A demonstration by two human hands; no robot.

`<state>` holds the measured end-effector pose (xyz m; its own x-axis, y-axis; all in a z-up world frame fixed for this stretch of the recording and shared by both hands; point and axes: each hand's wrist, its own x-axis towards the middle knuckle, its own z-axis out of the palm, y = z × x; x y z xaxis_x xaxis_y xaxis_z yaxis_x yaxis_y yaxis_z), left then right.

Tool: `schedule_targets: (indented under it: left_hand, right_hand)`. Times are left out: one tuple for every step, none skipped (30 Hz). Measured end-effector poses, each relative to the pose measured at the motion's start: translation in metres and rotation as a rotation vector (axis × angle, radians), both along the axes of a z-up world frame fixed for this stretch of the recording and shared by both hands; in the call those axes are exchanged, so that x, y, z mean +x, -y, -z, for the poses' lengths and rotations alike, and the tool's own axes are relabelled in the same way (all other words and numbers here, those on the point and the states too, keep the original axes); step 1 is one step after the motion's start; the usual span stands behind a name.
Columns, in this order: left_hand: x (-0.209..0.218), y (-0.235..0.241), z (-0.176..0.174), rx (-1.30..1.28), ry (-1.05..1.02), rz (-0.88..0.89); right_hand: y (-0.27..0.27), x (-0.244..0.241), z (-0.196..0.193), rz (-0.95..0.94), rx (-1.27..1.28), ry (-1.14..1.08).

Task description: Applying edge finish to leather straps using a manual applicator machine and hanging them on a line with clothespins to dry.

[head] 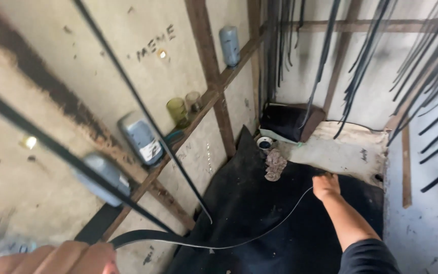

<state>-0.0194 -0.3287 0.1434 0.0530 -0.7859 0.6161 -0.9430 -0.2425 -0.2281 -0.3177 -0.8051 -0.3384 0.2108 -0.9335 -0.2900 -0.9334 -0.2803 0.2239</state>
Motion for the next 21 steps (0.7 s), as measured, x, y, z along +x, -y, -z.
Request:
schedule_targets:
  left_hand:
    - [0.004, 0.007, -0.008, 0.125, 0.082, 0.005]
    - [-0.002, 0.019, -0.015, 0.126, 0.085, 0.019]
    - [-0.008, 0.032, -0.022, 0.126, 0.107, 0.040]
    - [-0.014, 0.045, -0.029, 0.124, 0.130, 0.062]
    - [-0.014, 0.058, -0.035, 0.117, 0.134, 0.077]
    - [-0.015, 0.070, -0.040, 0.121, 0.200, 0.121]
    - [-0.015, 0.083, -0.045, 0.122, 0.268, 0.163]
    - [-0.019, 0.099, -0.055, 0.111, 0.275, 0.175]
    - [-0.023, 0.115, -0.064, 0.068, 0.323, 0.268]
    - [-0.027, 0.130, -0.072, 0.025, 0.372, 0.360]
    - [-0.030, 0.146, -0.072, 0.020, 0.376, 0.371]
    - [-0.033, 0.163, -0.071, 0.120, 0.361, 0.381]
    - [-0.035, 0.178, -0.069, 0.216, 0.343, 0.385]
    - [-0.044, 0.197, -0.068, 0.208, 0.346, 0.392]
    - [-0.054, 0.215, -0.066, 0.193, 0.365, 0.449]
    - [-0.064, 0.233, -0.064, 0.178, 0.385, 0.505]
    - [-0.072, 0.252, -0.056, 0.171, 0.383, 0.515]
    - [-0.080, 0.271, -0.049, 0.166, 0.412, 0.530]
    - [-0.091, 0.289, -0.041, 0.159, 0.438, 0.546]
    - [-0.095, 0.307, -0.029, 0.149, 0.435, 0.557]
    - [-0.099, 0.327, -0.017, 0.173, 0.478, 0.560]
  right_hand:
    - [0.003, -0.003, 0.005, -0.006, -0.006, -0.011]
    - [0.003, -0.008, 0.009, 0.007, -0.004, -0.009]
    - [0.007, -0.012, 0.011, 0.000, 0.019, -0.007]
    - [0.011, -0.017, 0.013, -0.007, 0.043, -0.005]
    - [0.015, -0.023, 0.017, 0.008, 0.036, -0.001]
    - [0.020, -0.030, 0.022, -0.004, 0.030, 0.015]
    - [0.026, -0.034, 0.027, -0.017, 0.021, 0.033]
    - [0.033, -0.040, 0.023, -0.004, 0.011, 0.038]
    - [0.038, -0.047, 0.020, 0.006, 0.034, 0.075]
    - [0.043, -0.054, 0.019, 0.016, 0.056, 0.111]
    - [0.051, -0.057, 0.005, 0.027, 0.052, 0.115]
    - [0.058, -0.060, -0.008, 0.084, 0.044, 0.193]
    - [0.067, -0.062, -0.023, 0.136, 0.033, 0.269]
    - [0.078, -0.068, -0.039, 0.143, 0.025, 0.271]
    - [0.088, -0.073, -0.055, 0.116, -0.152, 0.416]
    - [0.098, -0.079, -0.071, 0.087, -0.332, 0.558]
    - [0.104, -0.081, -0.091, 0.095, -0.339, 0.553]
    - [0.110, -0.084, -0.111, 0.111, -0.431, 0.830]
    - [0.115, -0.090, -0.132, 0.125, -0.526, 1.104]
    - [0.098, -0.087, -0.173, 0.131, -0.538, 1.095]
    - [0.083, -0.084, -0.215, 0.054, -0.592, 1.305]
